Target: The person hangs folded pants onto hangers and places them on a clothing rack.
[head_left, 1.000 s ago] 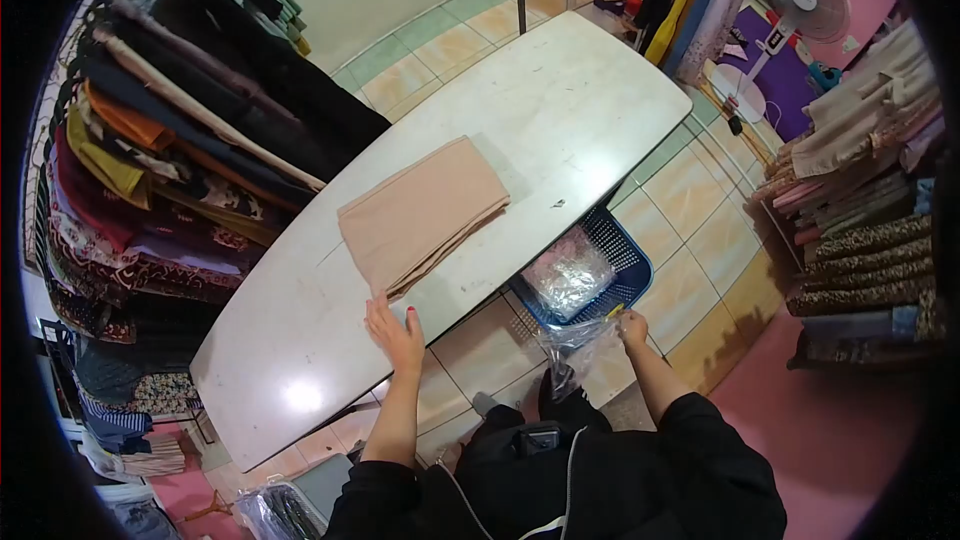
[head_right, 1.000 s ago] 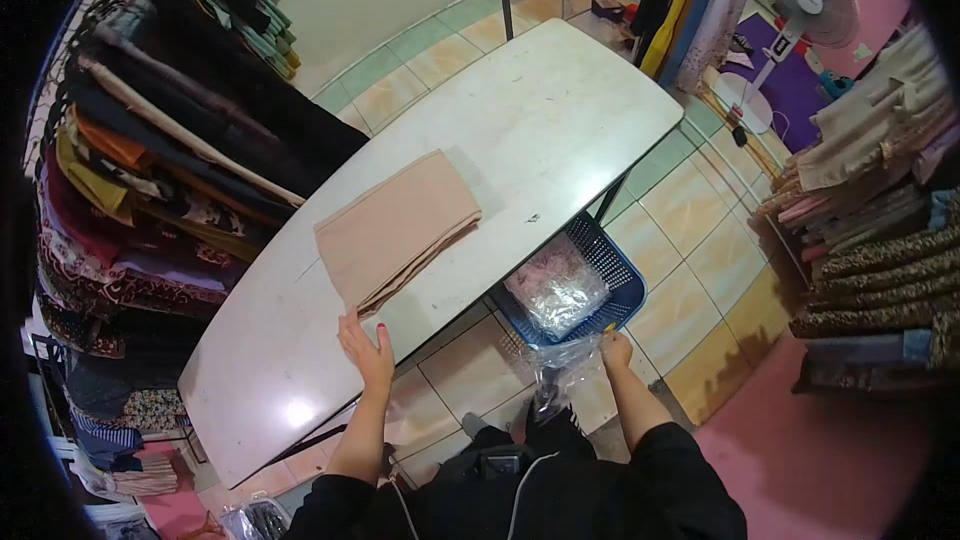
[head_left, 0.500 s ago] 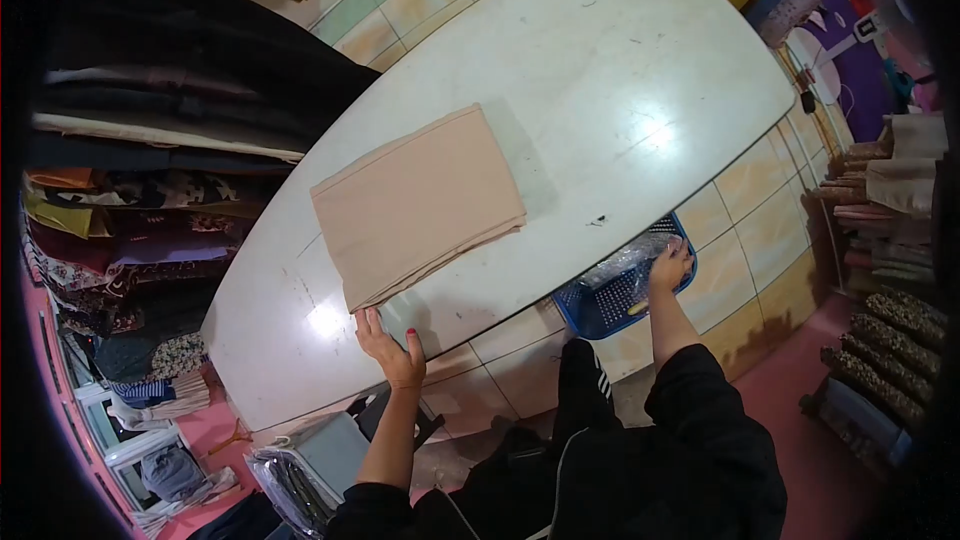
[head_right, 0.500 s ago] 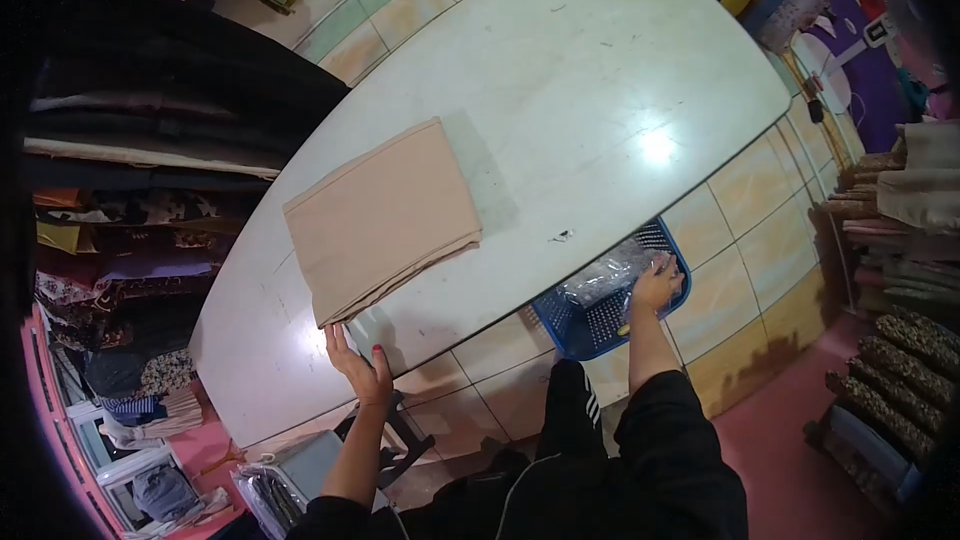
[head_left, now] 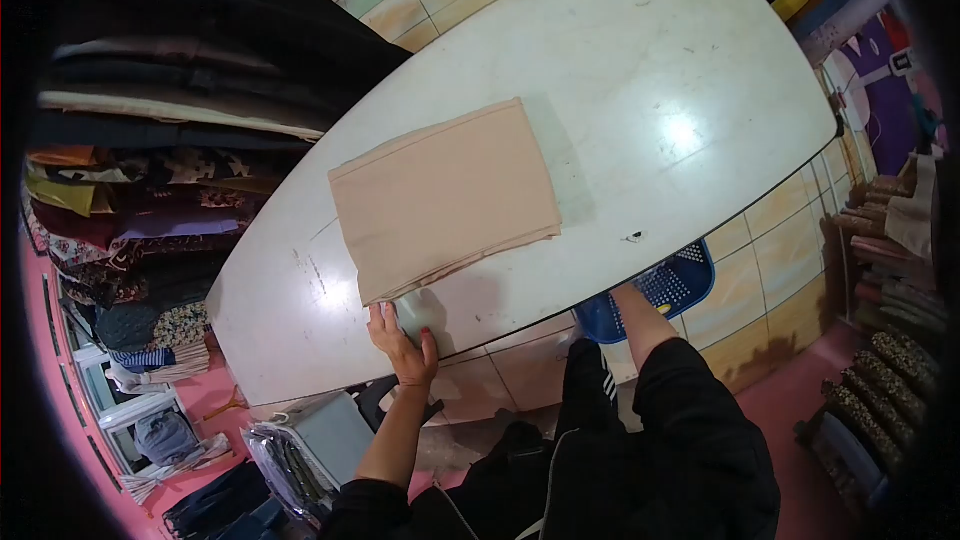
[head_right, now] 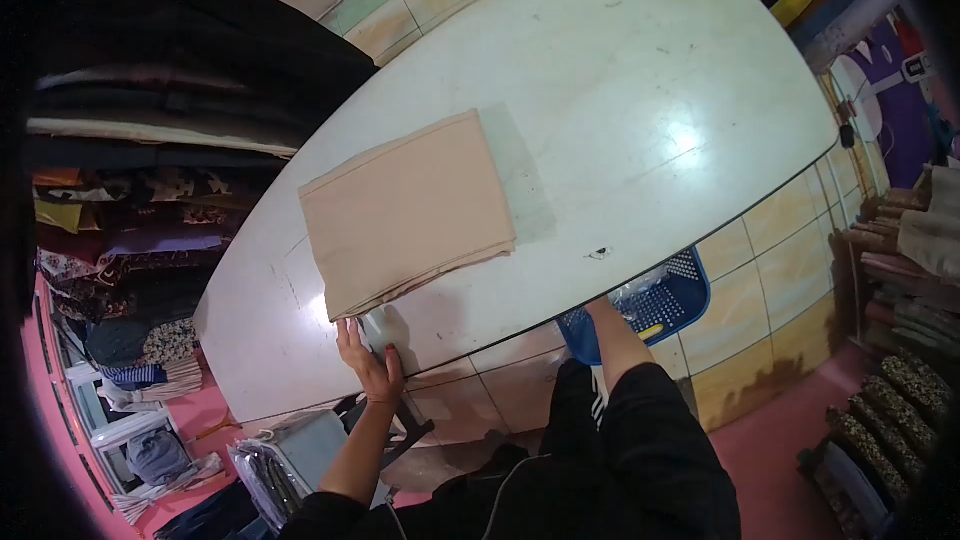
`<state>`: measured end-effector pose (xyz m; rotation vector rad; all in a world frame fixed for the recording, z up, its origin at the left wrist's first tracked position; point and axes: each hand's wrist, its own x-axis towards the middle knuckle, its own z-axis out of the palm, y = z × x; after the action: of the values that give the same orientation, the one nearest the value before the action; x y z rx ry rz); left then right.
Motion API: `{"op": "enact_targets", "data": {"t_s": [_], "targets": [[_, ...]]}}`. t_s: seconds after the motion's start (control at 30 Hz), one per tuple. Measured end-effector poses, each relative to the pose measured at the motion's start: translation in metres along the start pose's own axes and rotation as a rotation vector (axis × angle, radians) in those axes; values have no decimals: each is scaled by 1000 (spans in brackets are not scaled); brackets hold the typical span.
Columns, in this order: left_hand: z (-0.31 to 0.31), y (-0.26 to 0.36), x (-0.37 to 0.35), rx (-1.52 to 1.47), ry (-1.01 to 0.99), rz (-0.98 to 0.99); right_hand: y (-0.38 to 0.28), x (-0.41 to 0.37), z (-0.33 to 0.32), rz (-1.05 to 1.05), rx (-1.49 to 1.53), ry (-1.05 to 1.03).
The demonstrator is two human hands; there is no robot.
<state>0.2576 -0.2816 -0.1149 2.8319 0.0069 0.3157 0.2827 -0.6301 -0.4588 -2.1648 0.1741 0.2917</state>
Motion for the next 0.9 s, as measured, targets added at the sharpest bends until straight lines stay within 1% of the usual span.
{"op": "enact_targets", "data": {"t_s": [0.07,0.1,0.17,0.23,0.3,0.37,0.4,0.43,0.5,0.53,0.57,0.6,0.63,0.67,0.7,0.73,0.77,0.83,0.87,0.9], "targets": [[0,0,-1,-4,-19,-28,6,-13,-9,-57,10,-76],[-1,0,-1,-5,-23,-41,2,-22,-18,-53,5,-115],[-1,-1,-3,21,-15,-43,-38,-36,-58,421,-165,-346],[-2,1,-3,34,-23,-48,-58,-59,-84,420,-120,-323],[-5,2,-2,42,-42,-59,-88,-75,-104,496,-42,-415],[-5,3,-3,25,-18,-64,-100,-93,-106,180,-49,-433],[-6,4,-2,33,-16,-75,-134,-95,-121,303,171,-580],[-8,6,-1,41,-13,-87,-189,-102,-145,424,393,-726],[-11,6,1,4,-15,-90,-261,-96,-180,330,583,-676],[-10,5,1,-12,-22,-90,-286,-88,-191,284,681,-656],[-10,2,0,-26,-30,-91,-303,-73,-197,172,663,-469],[-11,0,-1,-51,-18,-97,-311,-53,-195,103,574,-253],[-13,-1,-1,-91,-42,-107,-320,-32,-192,22,384,35],[-16,-4,-2,-129,-69,-115,-306,1,-176,-25,182,288],[-25,-3,2,-166,-98,-124,-320,12,-174,64,253,234],[-40,-2,6,-119,-68,-84,-334,22,-171,156,323,174],[-47,-13,9,-299,-135,-128,-346,30,-166,249,392,109],[-52,-40,17,-663,-263,-213,-371,37,-163,197,135,237],[-44,-63,16,-795,-297,-243,-383,40,-158,171,7,302],[-50,-82,14,-859,-296,-274,-410,38,-155,95,44,335]]}}
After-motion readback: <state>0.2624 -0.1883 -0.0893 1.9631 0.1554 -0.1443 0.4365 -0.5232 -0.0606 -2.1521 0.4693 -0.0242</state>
